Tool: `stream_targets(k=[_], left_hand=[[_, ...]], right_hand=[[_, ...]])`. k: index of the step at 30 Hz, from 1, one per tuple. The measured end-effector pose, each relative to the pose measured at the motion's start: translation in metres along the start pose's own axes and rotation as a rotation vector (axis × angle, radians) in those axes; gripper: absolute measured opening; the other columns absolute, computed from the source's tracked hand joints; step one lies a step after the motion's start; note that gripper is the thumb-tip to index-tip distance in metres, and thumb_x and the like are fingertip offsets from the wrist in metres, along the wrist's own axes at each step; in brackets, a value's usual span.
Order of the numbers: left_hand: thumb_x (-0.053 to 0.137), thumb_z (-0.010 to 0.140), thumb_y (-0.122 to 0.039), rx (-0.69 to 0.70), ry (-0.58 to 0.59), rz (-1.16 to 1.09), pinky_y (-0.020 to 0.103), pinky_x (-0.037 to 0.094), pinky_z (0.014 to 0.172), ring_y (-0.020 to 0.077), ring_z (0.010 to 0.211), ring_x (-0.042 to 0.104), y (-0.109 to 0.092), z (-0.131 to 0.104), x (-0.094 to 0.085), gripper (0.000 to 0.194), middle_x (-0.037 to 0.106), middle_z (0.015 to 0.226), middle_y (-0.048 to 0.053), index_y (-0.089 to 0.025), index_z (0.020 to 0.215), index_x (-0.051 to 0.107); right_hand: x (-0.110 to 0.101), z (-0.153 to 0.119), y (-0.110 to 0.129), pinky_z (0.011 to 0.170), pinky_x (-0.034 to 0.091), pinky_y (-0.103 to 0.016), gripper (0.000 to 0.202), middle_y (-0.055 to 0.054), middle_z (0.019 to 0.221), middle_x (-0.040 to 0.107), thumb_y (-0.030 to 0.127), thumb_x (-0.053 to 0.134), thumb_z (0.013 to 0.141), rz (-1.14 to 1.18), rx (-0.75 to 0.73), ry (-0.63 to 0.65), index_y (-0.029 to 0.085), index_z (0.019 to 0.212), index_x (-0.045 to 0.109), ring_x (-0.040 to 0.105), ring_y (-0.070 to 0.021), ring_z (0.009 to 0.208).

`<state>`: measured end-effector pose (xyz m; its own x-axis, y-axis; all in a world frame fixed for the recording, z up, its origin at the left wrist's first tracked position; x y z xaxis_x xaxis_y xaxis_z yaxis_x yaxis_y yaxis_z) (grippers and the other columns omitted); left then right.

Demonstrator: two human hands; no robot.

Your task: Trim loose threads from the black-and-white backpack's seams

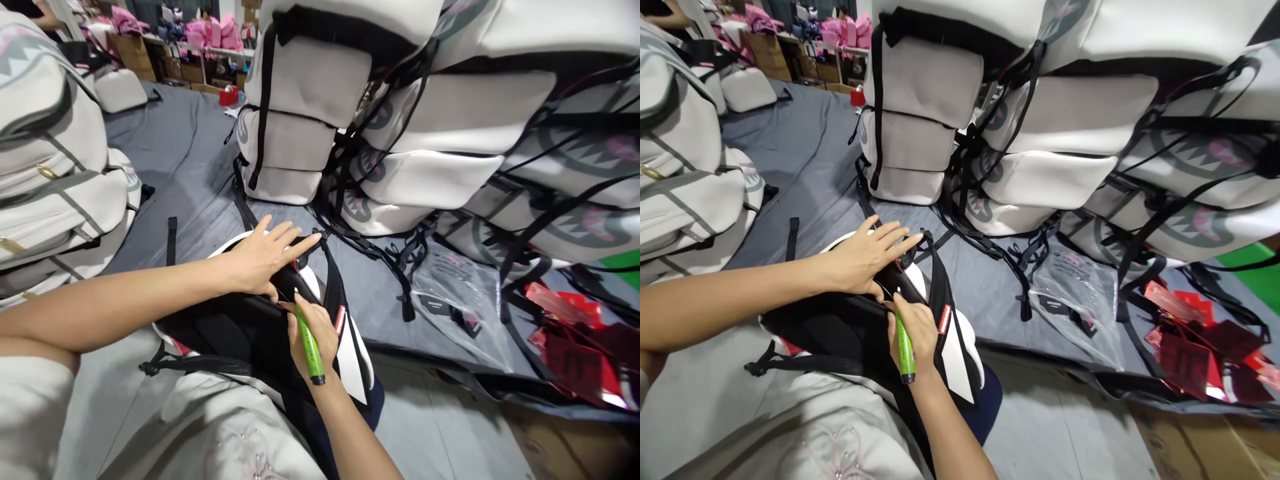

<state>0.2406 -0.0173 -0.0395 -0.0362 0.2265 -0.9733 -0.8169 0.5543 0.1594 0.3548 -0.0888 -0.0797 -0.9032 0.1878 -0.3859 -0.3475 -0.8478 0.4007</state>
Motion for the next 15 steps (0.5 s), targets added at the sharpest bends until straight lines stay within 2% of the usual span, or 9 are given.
stream_targets(k=[2, 4, 8, 11, 13, 15], left_hand=[[0.089, 0.056, -0.057, -0.022, 0.034, 0.039, 0.065, 0.013, 0.115, 0.0424, 0.147, 0.024, -0.001, 0.000, 0.004, 0.139, 0.025, 0.160, 0.026, -0.014, 0.158, 0.006], [0.091, 0.057, -0.053, -0.043, 0.059, 0.076, 0.068, 0.011, 0.115, 0.0426, 0.147, 0.023, 0.001, 0.002, 0.009, 0.139, 0.020, 0.162, 0.026, -0.016, 0.159, 0.004], [0.086, 0.066, -0.050, -0.049, 0.050, 0.100, 0.058, 0.025, 0.113, 0.0390, 0.138, 0.039, 0.002, 0.006, 0.016, 0.131, 0.030, 0.158, 0.024, -0.013, 0.159, 0.002], [0.081, 0.074, -0.044, -0.035, 0.028, 0.108, 0.049, 0.033, 0.109, 0.0361, 0.131, 0.045, 0.001, 0.005, 0.014, 0.119, 0.037, 0.155, 0.022, -0.008, 0.158, 0.005], [0.078, 0.078, -0.042, -0.030, 0.030, 0.115, 0.047, 0.034, 0.107, 0.0354, 0.129, 0.046, 0.001, 0.004, 0.013, 0.113, 0.038, 0.154, 0.021, -0.006, 0.158, 0.007], [0.074, 0.080, -0.041, -0.034, 0.051, 0.117, 0.046, 0.036, 0.104, 0.0347, 0.126, 0.047, 0.002, 0.005, 0.015, 0.109, 0.038, 0.154, 0.021, -0.006, 0.158, 0.006]], right_hand=[[0.002, -0.001, -0.002, 0.074, 0.060, -0.041, 0.045, -0.008, 0.095, 0.078, 0.008, 0.057, 0.094, -0.010, 0.032, 0.008, 0.021, 0.137, 0.053, 0.074, -0.0241, 0.083], [0.005, -0.004, -0.007, 0.078, 0.061, -0.042, 0.043, -0.008, 0.095, 0.078, 0.010, 0.056, 0.096, -0.012, 0.102, 0.018, 0.021, 0.137, 0.052, 0.074, -0.0242, 0.087], [0.006, -0.007, -0.015, 0.082, 0.061, -0.037, 0.042, -0.006, 0.097, 0.078, 0.011, 0.056, 0.096, -0.001, 0.184, 0.005, 0.022, 0.137, 0.052, 0.075, -0.0221, 0.086], [-0.006, -0.001, -0.021, 0.084, 0.060, -0.036, 0.044, -0.005, 0.097, 0.078, 0.010, 0.056, 0.096, -0.132, 0.183, -0.055, 0.022, 0.138, 0.052, 0.075, -0.0218, 0.088], [-0.013, 0.007, -0.028, 0.089, 0.057, -0.039, 0.044, -0.008, 0.106, 0.075, 0.016, 0.059, 0.097, -0.264, 0.179, -0.057, 0.022, 0.139, 0.051, 0.071, -0.0245, 0.099], [-0.009, 0.018, -0.042, 0.097, 0.053, -0.045, 0.046, -0.013, 0.120, 0.070, 0.026, 0.063, 0.095, -0.354, 0.225, 0.049, 0.020, 0.139, 0.051, 0.063, -0.0296, 0.116]])
Point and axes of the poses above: each hand's wrist, its own z-axis towards the middle knuckle, its own x-axis out of the palm, y = z × x, the point moved 9 cm from there along z, towards the middle knuckle
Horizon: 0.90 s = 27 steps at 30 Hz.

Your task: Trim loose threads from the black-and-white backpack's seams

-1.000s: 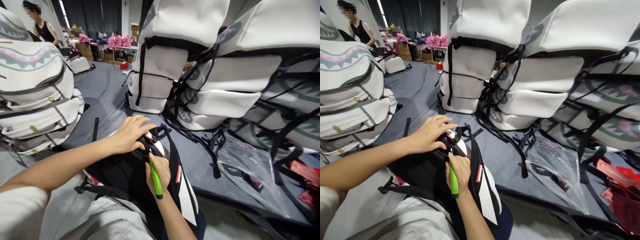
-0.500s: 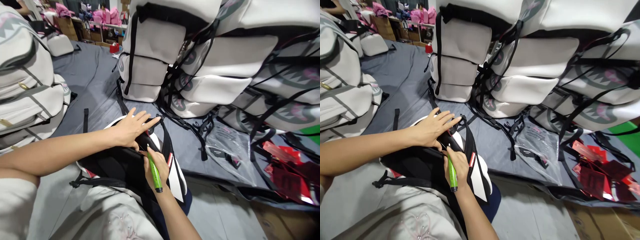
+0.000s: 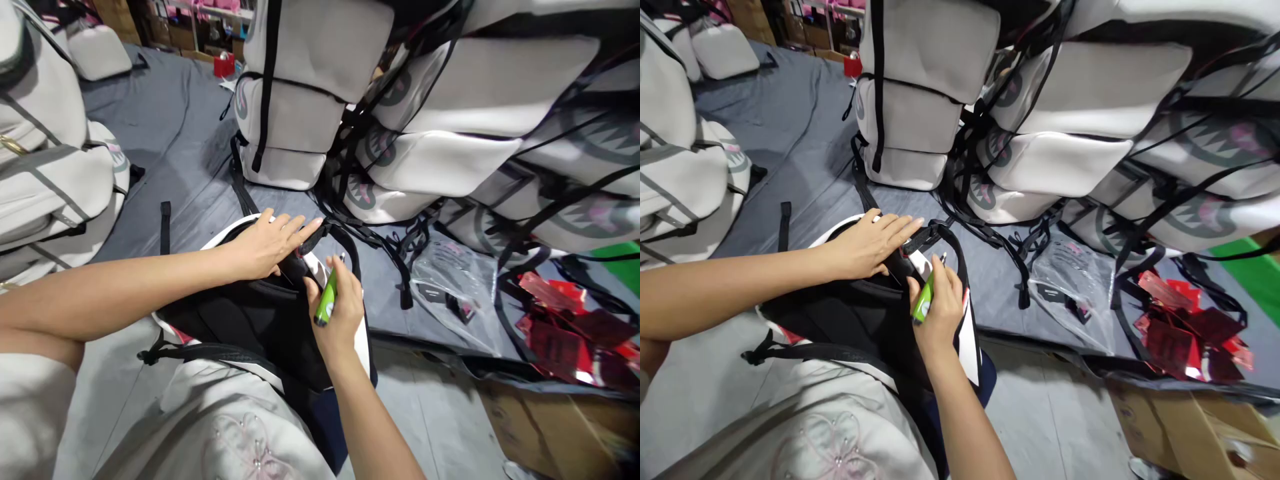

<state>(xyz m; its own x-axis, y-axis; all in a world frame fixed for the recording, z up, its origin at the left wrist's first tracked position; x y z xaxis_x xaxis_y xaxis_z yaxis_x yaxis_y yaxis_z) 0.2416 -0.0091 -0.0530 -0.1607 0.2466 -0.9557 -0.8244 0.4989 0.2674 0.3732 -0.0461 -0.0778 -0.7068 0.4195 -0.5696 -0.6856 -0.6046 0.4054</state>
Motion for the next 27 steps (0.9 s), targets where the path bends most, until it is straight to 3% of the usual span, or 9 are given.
stream_targets(k=[2, 5, 8, 12, 18, 24, 27], left_hand=[[0.071, 0.083, -0.041, -0.008, 0.029, -0.003, 0.045, 0.036, 0.103, 0.0339, 0.125, 0.047, 0.002, 0.003, 0.005, 0.107, 0.038, 0.153, 0.020, -0.007, 0.158, 0.004], [0.069, 0.084, -0.043, -0.025, 0.049, -0.002, 0.045, 0.036, 0.102, 0.0335, 0.123, 0.048, 0.005, 0.010, 0.014, 0.106, 0.040, 0.151, 0.021, -0.007, 0.158, 0.002], [0.070, 0.083, -0.044, -0.037, 0.063, 0.011, 0.045, 0.037, 0.101, 0.0342, 0.120, 0.050, 0.009, 0.018, 0.025, 0.107, 0.044, 0.147, 0.021, -0.006, 0.158, 0.004], [0.073, 0.081, -0.045, -0.071, 0.118, 0.011, 0.044, 0.036, 0.102, 0.0338, 0.119, 0.050, 0.014, 0.025, 0.039, 0.110, 0.046, 0.145, 0.022, -0.006, 0.158, 0.004], [0.083, 0.068, -0.054, -0.085, 0.121, 0.014, 0.049, 0.030, 0.109, 0.0371, 0.133, 0.040, 0.012, 0.027, 0.041, 0.131, 0.029, 0.158, 0.022, -0.013, 0.159, -0.002], [0.073, 0.081, -0.045, -0.097, 0.118, 0.004, 0.046, 0.034, 0.104, 0.0346, 0.126, 0.046, 0.011, 0.025, 0.039, 0.108, 0.044, 0.148, 0.021, -0.007, 0.158, 0.008], [0.072, 0.082, -0.044, -0.085, 0.111, -0.009, 0.044, 0.036, 0.103, 0.0339, 0.125, 0.047, 0.012, 0.024, 0.037, 0.103, 0.047, 0.146, 0.020, -0.007, 0.157, 0.014]], right_hand=[[0.020, 0.013, -0.010, 0.099, 0.051, -0.049, 0.054, -0.017, 0.127, 0.065, 0.036, 0.068, 0.092, -0.062, 0.069, 0.208, 0.016, 0.139, 0.049, 0.058, -0.0339, 0.123], [0.053, 0.026, -0.016, 0.093, 0.052, -0.051, 0.074, -0.023, 0.124, 0.065, 0.038, 0.078, 0.083, -0.188, 0.139, 0.490, 0.009, 0.141, 0.043, 0.060, -0.0387, 0.116], [0.077, 0.033, -0.014, 0.089, 0.052, -0.051, 0.090, -0.027, 0.120, 0.065, 0.032, 0.087, 0.073, -0.375, 0.162, 0.606, 0.006, 0.143, 0.037, 0.060, -0.0422, 0.112], [0.091, 0.032, -0.016, 0.084, 0.053, -0.046, 0.085, -0.027, 0.118, 0.064, 0.022, 0.085, 0.073, -0.490, 0.199, 0.662, 0.005, 0.142, 0.037, 0.063, -0.0400, 0.103], [0.084, 0.025, -0.019, 0.085, 0.053, -0.045, 0.075, -0.025, 0.122, 0.063, 0.026, 0.077, 0.083, -0.336, 0.157, 0.605, 0.007, 0.142, 0.036, 0.063, -0.0388, 0.106], [0.087, 0.026, -0.025, 0.085, 0.054, -0.047, 0.076, -0.027, 0.122, 0.063, 0.024, 0.078, 0.081, -0.288, 0.144, 0.585, 0.005, 0.142, 0.037, 0.064, -0.0404, 0.103], [0.081, 0.026, -0.026, 0.086, 0.054, -0.047, 0.064, -0.025, 0.120, 0.065, 0.030, 0.068, 0.090, -0.236, 0.107, 0.543, 0.005, 0.142, 0.040, 0.065, -0.0388, 0.103]])
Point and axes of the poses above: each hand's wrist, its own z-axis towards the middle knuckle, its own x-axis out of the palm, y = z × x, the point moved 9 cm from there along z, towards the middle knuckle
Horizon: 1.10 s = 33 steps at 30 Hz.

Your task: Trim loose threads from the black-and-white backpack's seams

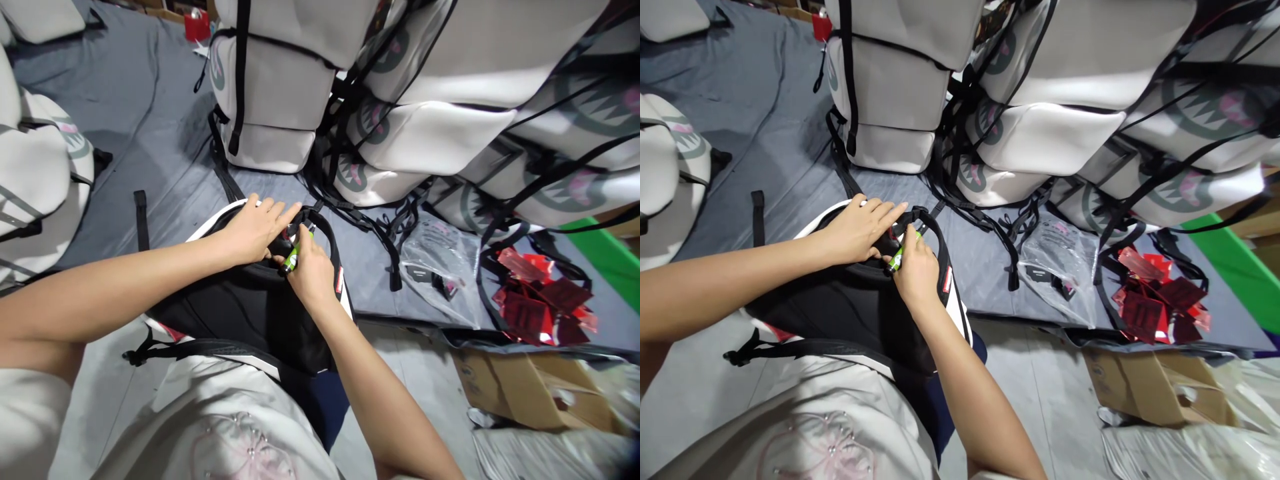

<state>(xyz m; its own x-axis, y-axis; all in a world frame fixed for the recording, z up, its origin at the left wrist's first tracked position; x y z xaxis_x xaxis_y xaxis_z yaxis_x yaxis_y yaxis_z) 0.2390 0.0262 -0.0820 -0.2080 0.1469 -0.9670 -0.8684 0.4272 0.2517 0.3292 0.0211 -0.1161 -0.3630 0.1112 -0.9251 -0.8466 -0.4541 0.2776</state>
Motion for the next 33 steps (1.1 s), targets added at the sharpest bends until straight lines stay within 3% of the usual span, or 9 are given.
stream_targets(k=[4, 6, 8, 10, 12, 17, 22, 26, 33], left_hand=[[0.074, 0.080, -0.046, -0.006, -0.005, -0.024, 0.044, 0.036, 0.103, 0.0329, 0.122, 0.049, 0.002, 0.000, -0.001, 0.104, 0.050, 0.143, 0.018, -0.009, 0.157, 0.015], [0.075, 0.079, -0.046, -0.012, -0.007, -0.028, 0.044, 0.035, 0.103, 0.0332, 0.122, 0.048, 0.003, 0.001, 0.000, 0.107, 0.050, 0.143, 0.018, -0.010, 0.158, 0.013], [0.076, 0.078, -0.047, -0.022, 0.000, -0.030, 0.044, 0.034, 0.104, 0.0331, 0.121, 0.048, 0.004, 0.002, 0.002, 0.108, 0.050, 0.143, 0.018, -0.011, 0.158, 0.011], [0.075, 0.079, -0.047, -0.035, 0.003, -0.027, 0.044, 0.033, 0.105, 0.0331, 0.121, 0.048, 0.004, 0.002, 0.005, 0.108, 0.050, 0.141, 0.018, -0.011, 0.159, 0.010], [0.073, 0.081, -0.047, -0.043, -0.006, -0.017, 0.045, 0.033, 0.105, 0.0333, 0.121, 0.048, 0.003, 0.002, 0.005, 0.106, 0.052, 0.139, 0.018, -0.010, 0.158, 0.011], [0.070, 0.083, -0.044, -0.047, -0.001, 0.001, 0.047, 0.032, 0.107, 0.0336, 0.120, 0.047, 0.001, 0.002, 0.005, 0.101, 0.052, 0.136, 0.019, -0.007, 0.158, 0.013], [0.064, 0.086, -0.031, -0.041, 0.033, -0.036, 0.048, 0.031, 0.109, 0.0334, 0.122, 0.046, 0.002, 0.005, 0.006, 0.089, 0.051, 0.140, 0.018, -0.009, 0.158, 0.015], [0.065, 0.085, -0.031, -0.052, 0.057, -0.072, 0.048, 0.028, 0.111, 0.0344, 0.124, 0.045, 0.003, 0.006, 0.010, 0.092, 0.051, 0.139, 0.018, -0.009, 0.158, 0.014], [0.066, 0.085, -0.032, -0.050, 0.039, -0.088, 0.048, 0.025, 0.112, 0.0350, 0.125, 0.045, 0.004, 0.008, 0.013, 0.091, 0.051, 0.138, 0.019, -0.009, 0.157, 0.016]], right_hand=[[-0.027, -0.026, -0.004, 0.089, 0.054, -0.045, 0.057, -0.020, 0.123, 0.065, 0.048, 0.052, 0.098, 0.220, -0.088, -0.192, 0.014, 0.143, 0.040, 0.065, -0.0328, 0.107], [-0.045, -0.042, -0.012, 0.085, 0.055, -0.043, 0.052, -0.016, 0.116, 0.066, 0.053, 0.054, 0.095, 0.346, -0.056, -0.319, 0.018, 0.133, 0.049, 0.067, -0.0297, 0.099], [-0.052, -0.051, -0.019, 0.075, 0.056, -0.039, 0.037, -0.009, 0.098, 0.068, 0.050, 0.059, 0.092, 0.447, 0.030, -0.343, 0.021, 0.114, 0.057, 0.068, -0.0253, 0.083], [-0.047, -0.047, -0.019, 0.072, 0.055, -0.035, 0.023, -0.004, 0.087, 0.069, 0.042, 0.064, 0.090, 0.556, 0.076, -0.241, 0.022, 0.101, 0.061, 0.068, -0.0217, 0.075], [-0.038, -0.036, -0.010, 0.077, 0.054, -0.034, 0.016, -0.004, 0.089, 0.072, 0.035, 0.068, 0.088, 0.666, 0.045, -0.077, 0.022, 0.097, 0.066, 0.069, -0.0211, 0.079], [-0.029, -0.016, 0.004, 0.087, 0.054, -0.038, 0.018, -0.006, 0.099, 0.074, 0.030, 0.073, 0.084, 0.655, -0.097, 0.182, 0.022, 0.101, 0.073, 0.070, -0.0241, 0.093], [-0.028, -0.016, 0.004, 0.088, 0.055, -0.038, 0.024, -0.006, 0.104, 0.074, 0.024, 0.070, 0.086, 0.606, -0.146, 0.277, 0.023, 0.110, 0.073, 0.070, -0.0232, 0.096], [-0.032, -0.014, 0.013, 0.089, 0.055, -0.037, 0.025, -0.006, 0.105, 0.075, 0.017, 0.066, 0.087, 0.565, -0.200, 0.243, 0.023, 0.110, 0.073, 0.071, -0.0231, 0.097], [-0.032, -0.007, 0.029, 0.095, 0.051, -0.042, 0.024, -0.007, 0.110, 0.074, 0.012, 0.068, 0.086, 0.340, -0.366, 0.314, 0.022, 0.107, 0.073, 0.070, -0.0250, 0.101]])
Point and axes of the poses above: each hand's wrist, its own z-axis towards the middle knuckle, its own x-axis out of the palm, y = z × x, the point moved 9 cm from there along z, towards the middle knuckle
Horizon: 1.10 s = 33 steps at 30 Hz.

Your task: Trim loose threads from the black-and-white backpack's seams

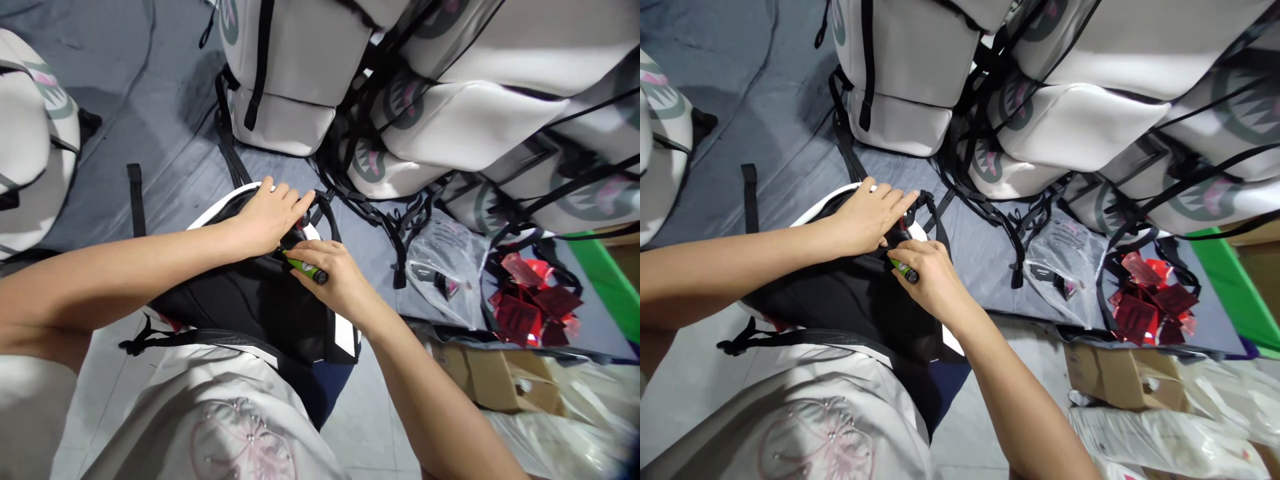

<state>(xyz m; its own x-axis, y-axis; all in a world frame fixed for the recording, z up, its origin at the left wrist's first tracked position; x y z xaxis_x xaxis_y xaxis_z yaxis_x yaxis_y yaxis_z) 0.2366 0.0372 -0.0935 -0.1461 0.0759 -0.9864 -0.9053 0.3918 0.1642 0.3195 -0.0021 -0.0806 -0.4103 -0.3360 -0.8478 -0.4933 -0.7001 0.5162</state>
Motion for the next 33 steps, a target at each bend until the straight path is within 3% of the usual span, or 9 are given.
stream_targets(k=[7, 12, 27, 33], left_hand=[[0.068, 0.083, -0.036, 0.017, -0.050, -0.002, 0.048, 0.025, 0.111, 0.0354, 0.124, 0.046, 0.0009, 0.0010, 0.0016, 0.092, 0.053, 0.135, 0.019, -0.006, 0.156, 0.019], [0.066, 0.083, -0.038, -0.002, -0.026, 0.002, 0.048, 0.024, 0.112, 0.0355, 0.127, 0.044, 0.0024, 0.0011, 0.0038, 0.094, 0.052, 0.138, 0.016, -0.014, 0.158, 0.014], [0.063, 0.087, -0.032, 0.010, -0.057, -0.029, 0.049, 0.026, 0.111, 0.0348, 0.125, 0.045, 0.0006, 0.0014, 0.0025, 0.084, 0.053, 0.135, 0.019, -0.007, 0.156, 0.021], [0.058, 0.089, -0.032, -0.015, -0.032, -0.063, 0.049, 0.024, 0.112, 0.0355, 0.130, 0.042, 0.0032, 0.0034, 0.0081, 0.082, 0.052, 0.139, 0.016, -0.014, 0.158, 0.016]], right_hand=[[0.0020, -0.0010, 0.0001, 0.096, 0.048, -0.044, 0.023, -0.007, 0.109, 0.075, 0.011, 0.067, 0.086, -0.016, -0.052, -0.041, 0.021, 0.107, 0.072, 0.070, -0.0243, 0.101], [0.0042, -0.0002, -0.0007, 0.096, 0.048, -0.043, 0.022, -0.006, 0.109, 0.075, 0.013, 0.068, 0.085, 0.001, -0.008, -0.053, 0.023, 0.105, 0.072, 0.070, -0.0247, 0.102], [0.0069, 0.0023, 0.0021, 0.093, 0.048, -0.043, 0.023, -0.006, 0.109, 0.075, 0.011, 0.069, 0.084, -0.061, 0.030, -0.031, 0.022, 0.104, 0.072, 0.071, -0.0249, 0.098], [0.0086, 0.0005, 0.0011, 0.094, 0.048, -0.042, 0.024, -0.005, 0.110, 0.075, 0.013, 0.066, 0.086, -0.091, 0.041, -0.031, 0.024, 0.106, 0.072, 0.070, -0.0248, 0.100]])
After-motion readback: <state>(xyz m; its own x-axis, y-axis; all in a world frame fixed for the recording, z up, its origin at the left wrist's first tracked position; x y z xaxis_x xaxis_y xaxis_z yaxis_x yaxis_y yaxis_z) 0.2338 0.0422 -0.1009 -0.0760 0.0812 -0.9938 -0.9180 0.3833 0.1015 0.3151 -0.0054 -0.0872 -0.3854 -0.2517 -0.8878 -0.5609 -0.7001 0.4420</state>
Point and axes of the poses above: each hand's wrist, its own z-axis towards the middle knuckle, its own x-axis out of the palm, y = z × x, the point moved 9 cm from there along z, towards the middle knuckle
